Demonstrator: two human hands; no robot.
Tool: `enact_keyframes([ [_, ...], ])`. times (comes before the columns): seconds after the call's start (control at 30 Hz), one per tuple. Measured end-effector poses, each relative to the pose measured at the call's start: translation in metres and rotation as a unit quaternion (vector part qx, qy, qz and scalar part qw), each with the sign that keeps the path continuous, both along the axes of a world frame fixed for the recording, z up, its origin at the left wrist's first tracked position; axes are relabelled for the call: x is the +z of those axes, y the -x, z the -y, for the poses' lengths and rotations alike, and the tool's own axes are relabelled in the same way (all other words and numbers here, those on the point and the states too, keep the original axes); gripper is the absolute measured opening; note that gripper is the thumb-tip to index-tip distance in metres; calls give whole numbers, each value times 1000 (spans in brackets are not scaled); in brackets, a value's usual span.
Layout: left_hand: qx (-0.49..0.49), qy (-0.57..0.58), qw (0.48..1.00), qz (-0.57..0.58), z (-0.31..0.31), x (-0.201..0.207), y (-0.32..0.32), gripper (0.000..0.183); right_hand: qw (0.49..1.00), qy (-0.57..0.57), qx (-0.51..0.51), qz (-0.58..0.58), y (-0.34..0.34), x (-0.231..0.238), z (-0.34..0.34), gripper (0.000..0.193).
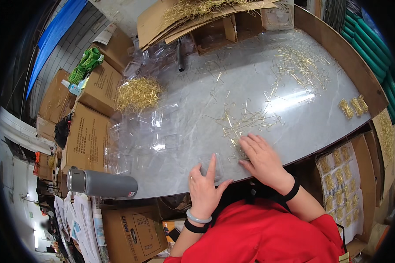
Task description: Sort and pack gold-colored metal pins into small clear plastic boxes.
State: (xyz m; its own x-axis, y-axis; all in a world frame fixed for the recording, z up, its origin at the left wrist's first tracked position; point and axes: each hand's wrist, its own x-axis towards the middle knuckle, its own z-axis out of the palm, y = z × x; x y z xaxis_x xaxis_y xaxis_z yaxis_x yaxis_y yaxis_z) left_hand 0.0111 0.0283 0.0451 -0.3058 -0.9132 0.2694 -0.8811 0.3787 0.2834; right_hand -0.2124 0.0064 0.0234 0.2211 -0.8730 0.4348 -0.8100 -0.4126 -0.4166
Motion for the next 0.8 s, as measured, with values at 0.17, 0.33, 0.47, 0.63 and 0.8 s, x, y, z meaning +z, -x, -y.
enact_keyframes([
  [0.17,-39,49,997,55,5,-1,-7,82,994,20,102,-37,4,-3,7,51],
  [0.33,-110,-7,994,7,7,4,-28,75,994,-20,99,36,4,8,-1,46],
  [0.47,-11,-90,973,-214,11,3,-50,65,999,3,39,19,-2,19,-5,44],
  [0.63,201,-158,872,-418,31,7,-63,82,999,9,29,-21,-2,9,0,41],
  [0.8,200,103,973,-51,18,10,-44,80,999,-4,50,-8,6,3,1,43],
])
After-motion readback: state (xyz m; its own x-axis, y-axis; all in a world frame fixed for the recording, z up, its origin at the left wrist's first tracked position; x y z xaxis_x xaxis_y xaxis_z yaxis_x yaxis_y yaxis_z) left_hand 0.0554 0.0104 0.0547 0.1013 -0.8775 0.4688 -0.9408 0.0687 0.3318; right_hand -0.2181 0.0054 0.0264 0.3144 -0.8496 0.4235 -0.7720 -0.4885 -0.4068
